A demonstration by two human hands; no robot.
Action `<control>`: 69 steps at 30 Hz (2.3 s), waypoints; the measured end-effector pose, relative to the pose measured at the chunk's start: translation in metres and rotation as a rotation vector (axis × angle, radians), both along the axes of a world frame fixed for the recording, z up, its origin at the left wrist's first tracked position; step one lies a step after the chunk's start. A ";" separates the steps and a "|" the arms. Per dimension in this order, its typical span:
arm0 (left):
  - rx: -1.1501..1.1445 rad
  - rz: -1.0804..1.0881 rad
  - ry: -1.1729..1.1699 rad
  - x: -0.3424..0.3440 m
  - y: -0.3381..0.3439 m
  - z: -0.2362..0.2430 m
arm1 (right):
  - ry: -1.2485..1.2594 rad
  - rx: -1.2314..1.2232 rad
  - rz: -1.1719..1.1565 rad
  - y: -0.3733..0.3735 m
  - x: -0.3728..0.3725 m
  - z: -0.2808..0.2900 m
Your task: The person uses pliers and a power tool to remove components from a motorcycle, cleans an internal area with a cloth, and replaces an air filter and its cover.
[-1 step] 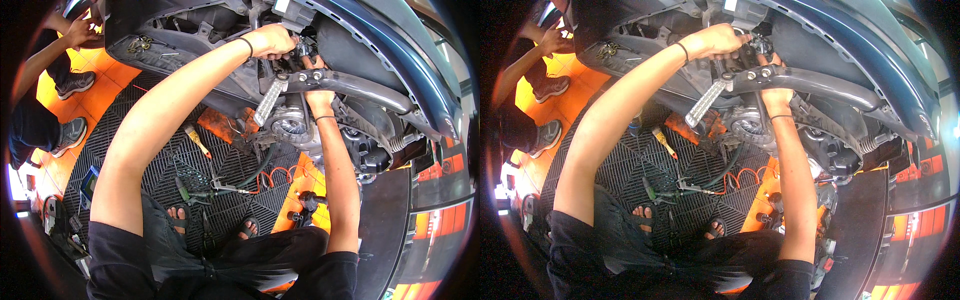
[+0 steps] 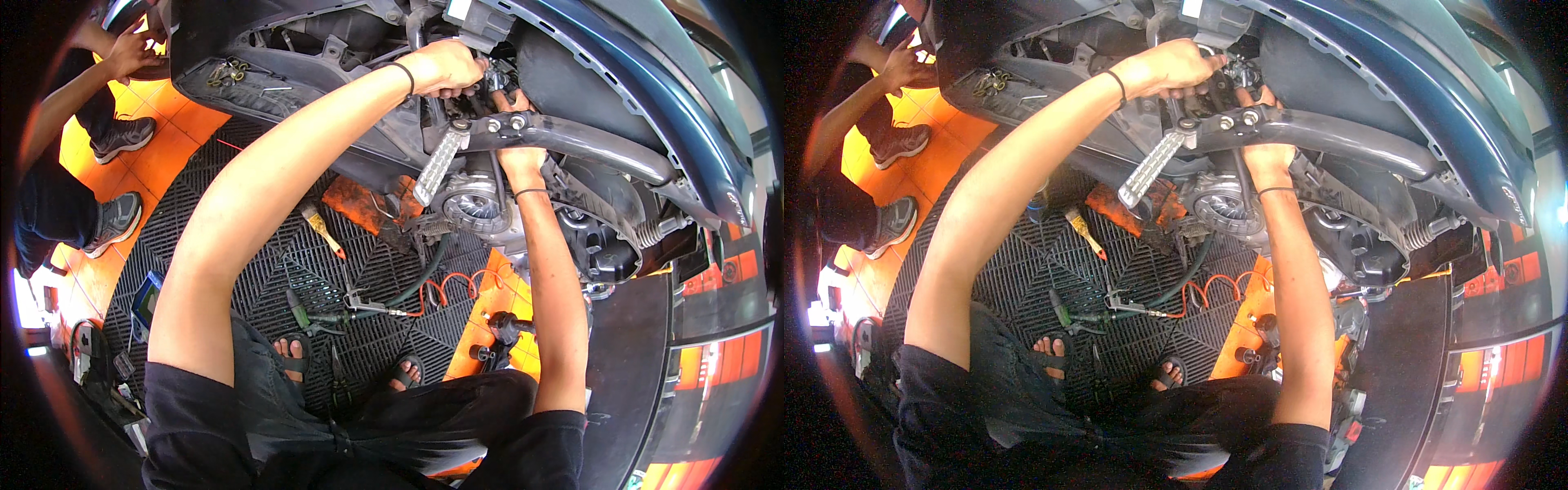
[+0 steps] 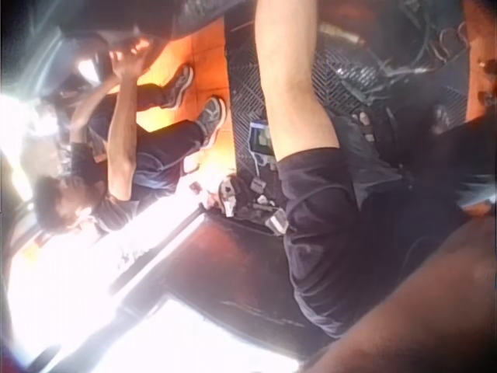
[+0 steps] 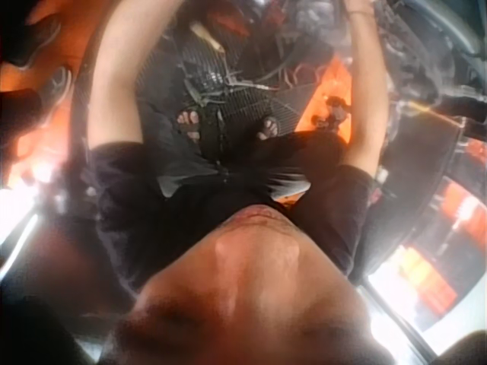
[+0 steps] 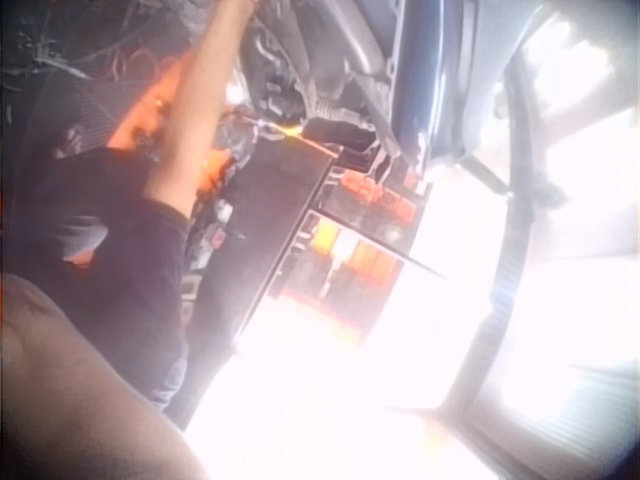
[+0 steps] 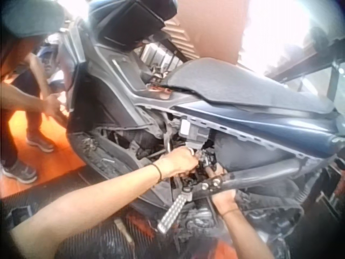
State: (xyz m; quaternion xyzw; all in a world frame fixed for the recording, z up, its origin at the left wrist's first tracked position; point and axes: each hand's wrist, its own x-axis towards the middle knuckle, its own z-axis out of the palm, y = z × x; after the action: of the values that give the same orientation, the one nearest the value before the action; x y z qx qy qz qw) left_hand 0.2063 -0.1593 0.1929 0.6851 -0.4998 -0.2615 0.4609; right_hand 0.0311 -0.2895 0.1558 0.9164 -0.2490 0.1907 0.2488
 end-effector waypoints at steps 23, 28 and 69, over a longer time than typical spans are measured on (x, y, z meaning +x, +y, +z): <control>-0.240 -0.042 -0.962 -0.008 0.005 0.002 | -0.056 -0.157 0.119 -0.010 -0.002 -0.007; 0.009 -0.116 0.217 -0.019 -0.008 -0.007 | -0.034 -0.009 0.062 -0.009 0.003 -0.008; -0.477 -0.119 -1.063 0.020 0.004 0.002 | -0.038 -0.113 0.100 -0.009 -0.004 -0.008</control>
State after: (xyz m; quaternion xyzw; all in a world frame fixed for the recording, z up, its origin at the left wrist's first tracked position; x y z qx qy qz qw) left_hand 0.2261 -0.1558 0.1949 0.5706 -0.7449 0.2122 0.2730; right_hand 0.0274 -0.2984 0.1478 0.9085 -0.1963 0.2338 0.2854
